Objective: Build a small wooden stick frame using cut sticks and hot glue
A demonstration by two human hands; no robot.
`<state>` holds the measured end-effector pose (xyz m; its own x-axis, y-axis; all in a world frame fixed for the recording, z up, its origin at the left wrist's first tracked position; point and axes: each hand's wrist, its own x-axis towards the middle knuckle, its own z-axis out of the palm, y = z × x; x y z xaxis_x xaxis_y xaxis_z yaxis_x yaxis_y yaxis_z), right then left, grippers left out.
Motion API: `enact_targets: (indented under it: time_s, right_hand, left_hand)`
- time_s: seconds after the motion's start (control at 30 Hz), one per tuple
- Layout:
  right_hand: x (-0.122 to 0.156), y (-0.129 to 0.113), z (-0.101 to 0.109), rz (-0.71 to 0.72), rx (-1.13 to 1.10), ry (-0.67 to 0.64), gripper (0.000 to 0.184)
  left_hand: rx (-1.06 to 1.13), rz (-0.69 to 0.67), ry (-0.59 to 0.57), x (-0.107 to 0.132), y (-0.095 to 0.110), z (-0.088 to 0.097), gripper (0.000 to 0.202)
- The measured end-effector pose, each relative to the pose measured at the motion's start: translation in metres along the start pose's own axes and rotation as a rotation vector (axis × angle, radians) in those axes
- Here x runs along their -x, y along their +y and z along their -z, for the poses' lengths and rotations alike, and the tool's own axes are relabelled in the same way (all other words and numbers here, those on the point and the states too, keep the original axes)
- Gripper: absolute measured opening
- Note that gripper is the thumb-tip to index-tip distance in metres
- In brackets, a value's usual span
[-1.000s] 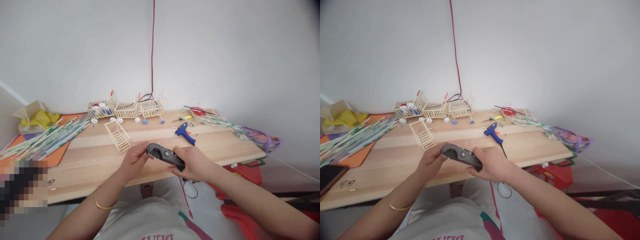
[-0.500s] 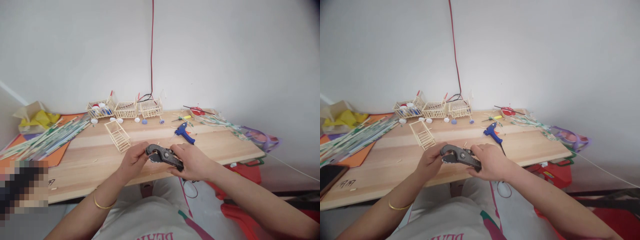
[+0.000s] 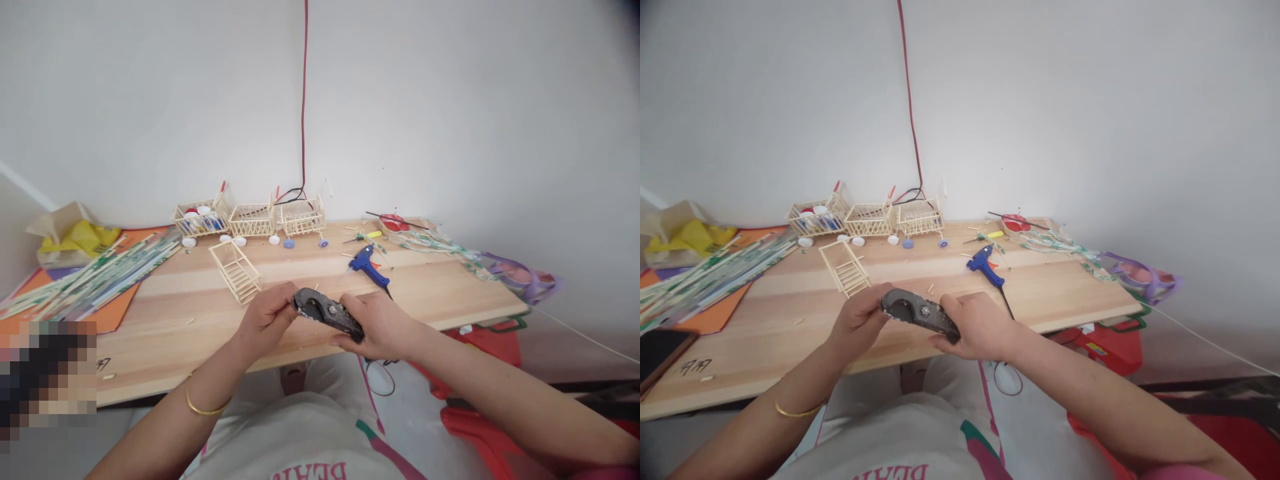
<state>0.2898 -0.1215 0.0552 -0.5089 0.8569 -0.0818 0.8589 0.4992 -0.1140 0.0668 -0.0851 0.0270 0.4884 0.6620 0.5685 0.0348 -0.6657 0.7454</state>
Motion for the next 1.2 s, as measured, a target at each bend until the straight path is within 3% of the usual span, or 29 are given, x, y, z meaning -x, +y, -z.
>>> enact_targets:
  time_s: [0.2, 0.57, 0.73, 0.8, 0.93, 1.07, 1.2]
  right_hand:
    - [0.001, 0.0, 0.001, 0.065, -0.023, 0.046, 0.048]
    - [0.002, 0.0, -0.003, -0.005, 0.029, 0.051, 0.045]
    - [0.001, -0.002, -0.001, -0.077, -0.253, 0.028, 0.038]
    - [-0.005, 0.004, -0.001, -0.173, -0.312, 0.06, 0.041]
    - [-0.021, 0.022, -0.012, -0.405, -0.124, 0.081, 0.055]
    - [-0.034, 0.032, -0.033, -0.451, 0.058, 0.102, 0.061]
    - [-0.044, 0.035, -0.045, -0.476, 0.16, 0.121, 0.071]
  left_hand:
    - [-0.016, -0.001, -0.014, -0.001, 0.003, 0.0, 0.022]
    - [-0.053, -0.006, -0.02, 0.002, 0.0, 0.002, 0.018]
    - [-0.074, 0.0, 0.022, 0.001, -0.001, 0.001, 0.014]
    - [-0.05, -0.02, 0.019, 0.001, 0.0, 0.0, 0.013]
    - [-0.006, 0.098, 0.053, 0.005, 0.001, -0.004, 0.01]
    - [0.119, 0.262, 0.099, 0.01, 0.0, -0.008, 0.013]
    - [0.175, 0.276, 0.091, 0.011, -0.001, -0.009, 0.025]
